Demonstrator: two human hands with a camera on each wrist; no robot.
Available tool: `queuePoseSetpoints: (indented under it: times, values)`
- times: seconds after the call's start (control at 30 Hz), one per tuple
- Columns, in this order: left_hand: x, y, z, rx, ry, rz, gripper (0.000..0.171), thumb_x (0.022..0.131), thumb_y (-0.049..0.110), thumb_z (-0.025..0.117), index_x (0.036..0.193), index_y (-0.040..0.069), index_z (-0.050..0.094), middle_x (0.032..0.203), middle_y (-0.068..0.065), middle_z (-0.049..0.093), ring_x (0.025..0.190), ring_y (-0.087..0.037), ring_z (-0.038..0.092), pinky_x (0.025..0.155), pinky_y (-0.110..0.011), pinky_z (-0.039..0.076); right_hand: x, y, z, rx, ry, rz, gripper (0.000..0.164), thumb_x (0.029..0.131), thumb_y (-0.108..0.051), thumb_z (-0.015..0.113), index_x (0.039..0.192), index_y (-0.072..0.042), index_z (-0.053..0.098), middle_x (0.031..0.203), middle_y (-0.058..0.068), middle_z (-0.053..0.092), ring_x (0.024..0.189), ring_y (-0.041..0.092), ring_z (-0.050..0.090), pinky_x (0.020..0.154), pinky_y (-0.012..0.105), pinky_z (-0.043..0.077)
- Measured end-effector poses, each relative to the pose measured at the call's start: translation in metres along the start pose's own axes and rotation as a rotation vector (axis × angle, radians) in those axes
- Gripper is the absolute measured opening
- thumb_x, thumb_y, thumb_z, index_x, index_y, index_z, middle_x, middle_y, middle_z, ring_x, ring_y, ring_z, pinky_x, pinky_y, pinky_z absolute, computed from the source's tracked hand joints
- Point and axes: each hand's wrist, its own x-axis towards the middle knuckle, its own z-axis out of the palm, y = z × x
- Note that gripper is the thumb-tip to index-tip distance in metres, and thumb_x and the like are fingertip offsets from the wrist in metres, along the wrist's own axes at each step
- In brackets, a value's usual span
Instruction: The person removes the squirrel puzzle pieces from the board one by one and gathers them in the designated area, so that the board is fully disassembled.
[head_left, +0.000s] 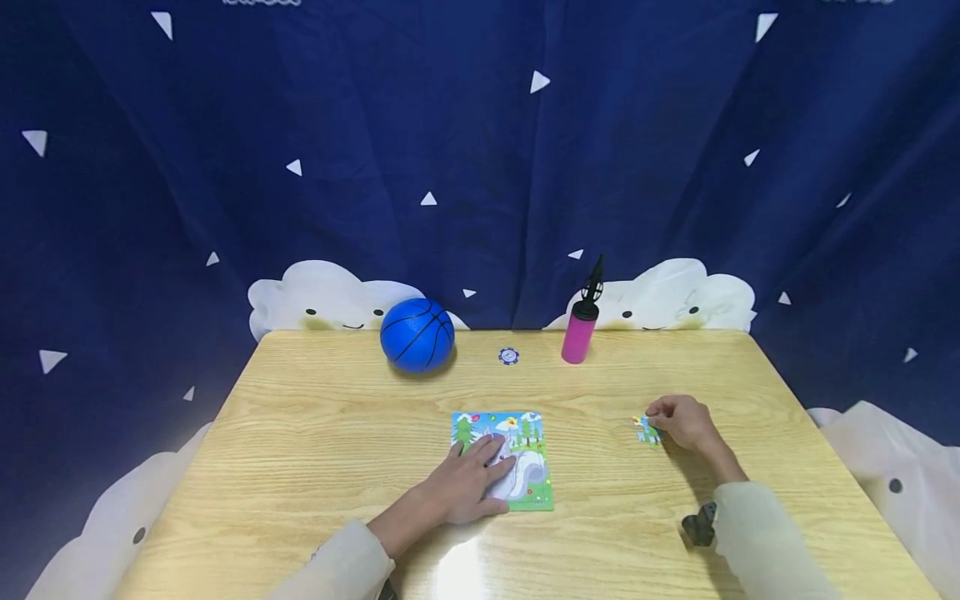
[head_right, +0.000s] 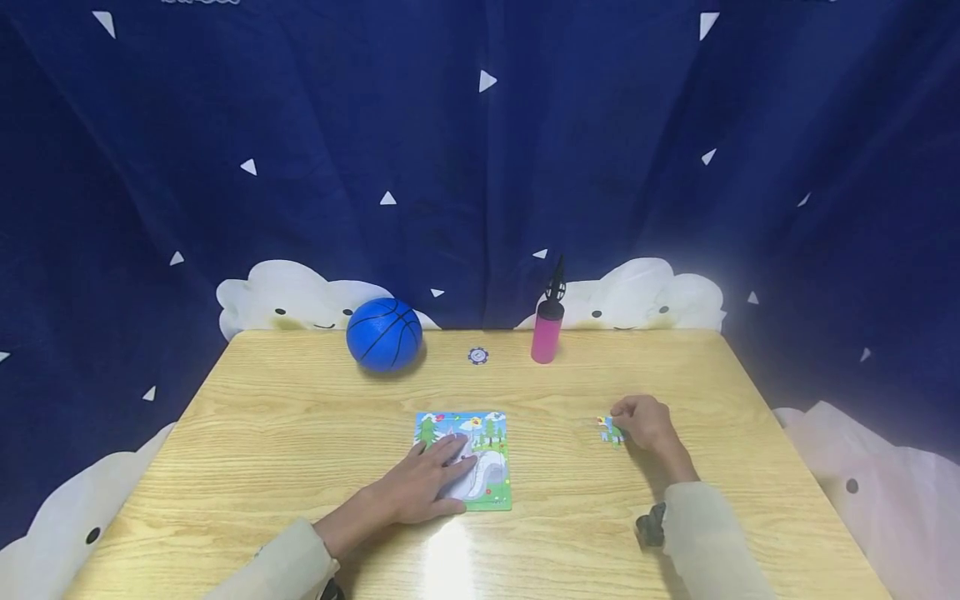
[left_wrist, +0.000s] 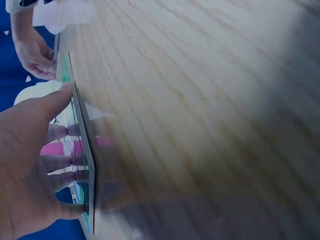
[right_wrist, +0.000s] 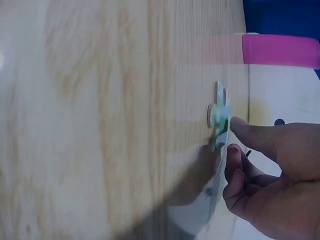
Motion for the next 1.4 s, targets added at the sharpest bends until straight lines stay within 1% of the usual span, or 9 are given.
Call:
queuePoseSetpoints:
  times: [0.07,0.2,0.33,0.5,0.63,0.83,1.0,1.13,1.4]
  values:
    - [-0.001,0.0,0.0,0.005,0.004,0.003,0.068,0.092,0.059,0.044,0.148,0.023,0.033,0.157,-0.01,0.025,0.144,-0.029,0.025,0.109,-0.055,0.032,0.001,-0.004,0.002,0.016,0.0,-0.013,0.015,0.09,-0.013,0.061,0.096,-0.001,0.067,0.074,0.002,0.055,0.068,0.015,0.046,0.058,0.027,0.036]
    - [-0.002,0.0,-0.001,0.003,0.004,0.003,0.068,0.092,0.058,0.044,0.148,0.022,0.033,0.157,-0.011,0.025,0.144,-0.029,0.025,0.109,-0.055,0.032,0.003,-0.021,0.007,0.055,0.002,-0.033,0.015,0.091,-0.013,0.061,0.097,-0.001,0.067,0.077,0.004,0.06,0.067,0.015,0.051,0.057,0.025,0.04]
    - [-0.004,0.0,-0.002,0.003,0.001,-0.001,0.068,0.092,0.058,0.044,0.148,0.021,0.034,0.157,-0.01,0.025,0.145,-0.029,0.025,0.11,-0.055,0.031,0.007,-0.049,0.017,0.086,0.016,-0.074,0.015,0.09,-0.014,0.063,0.096,-0.001,0.067,0.083,0.008,0.066,0.071,0.015,0.059,0.058,0.025,0.045]
    - [-0.007,-0.001,-0.003,-0.011,0.011,0.0,0.068,0.093,0.058,0.043,0.148,0.02,0.035,0.157,-0.011,0.025,0.144,-0.03,0.025,0.11,-0.055,0.031,0.012,-0.088,0.034,0.137,0.012,-0.12,0.013,0.087,-0.012,0.066,0.094,-0.002,0.068,0.082,0.008,0.067,0.071,0.016,0.063,0.056,0.026,0.048]
    - [-0.011,-0.003,-0.003,-0.015,0.025,-0.006,0.067,0.093,0.057,0.043,0.147,0.019,0.036,0.157,-0.011,0.025,0.144,-0.03,0.027,0.11,-0.055,0.031,0.014,-0.114,0.05,0.181,-0.004,-0.145,0.011,0.085,-0.01,0.067,0.093,-0.002,0.068,0.08,0.006,0.066,0.068,0.015,0.062,0.052,0.024,0.048]
    - [-0.017,-0.007,-0.005,-0.01,0.034,-0.021,0.065,0.093,0.057,0.044,0.145,0.02,0.04,0.155,-0.011,0.029,0.141,-0.031,0.031,0.108,-0.056,0.032,0.014,-0.144,0.07,0.231,-0.026,-0.147,0.01,0.082,-0.007,0.071,0.091,-0.002,0.068,0.077,0.005,0.065,0.066,0.011,0.056,0.054,0.022,0.046]
    - [-0.023,-0.013,-0.005,0.005,0.03,-0.036,0.065,0.093,0.057,0.044,0.145,0.02,0.04,0.155,-0.011,0.031,0.141,-0.031,0.031,0.107,-0.056,0.033,0.012,-0.163,0.082,0.243,-0.037,-0.161,0.012,0.079,-0.007,0.074,0.09,-0.003,0.069,0.076,0.003,0.065,0.067,0.009,0.054,0.059,0.02,0.045]
    - [-0.026,-0.016,-0.004,0.008,0.038,-0.041,0.064,0.092,0.057,0.044,0.144,0.019,0.042,0.153,-0.012,0.033,0.14,-0.031,0.033,0.107,-0.056,0.034,0.011,-0.174,0.091,0.243,-0.063,-0.169,0.012,0.078,-0.007,0.075,0.088,-0.004,0.069,0.074,0.002,0.064,0.066,0.009,0.053,0.06,0.02,0.044]
    - [-0.027,-0.015,-0.003,0.02,0.053,-0.039,0.064,0.092,0.056,0.046,0.144,0.019,0.043,0.152,-0.011,0.035,0.14,-0.03,0.035,0.106,-0.056,0.035,0.009,-0.183,0.103,0.234,-0.084,-0.136,0.014,0.076,-0.009,0.077,0.087,-0.005,0.069,0.071,0.001,0.062,0.063,0.01,0.051,0.056,0.02,0.042]
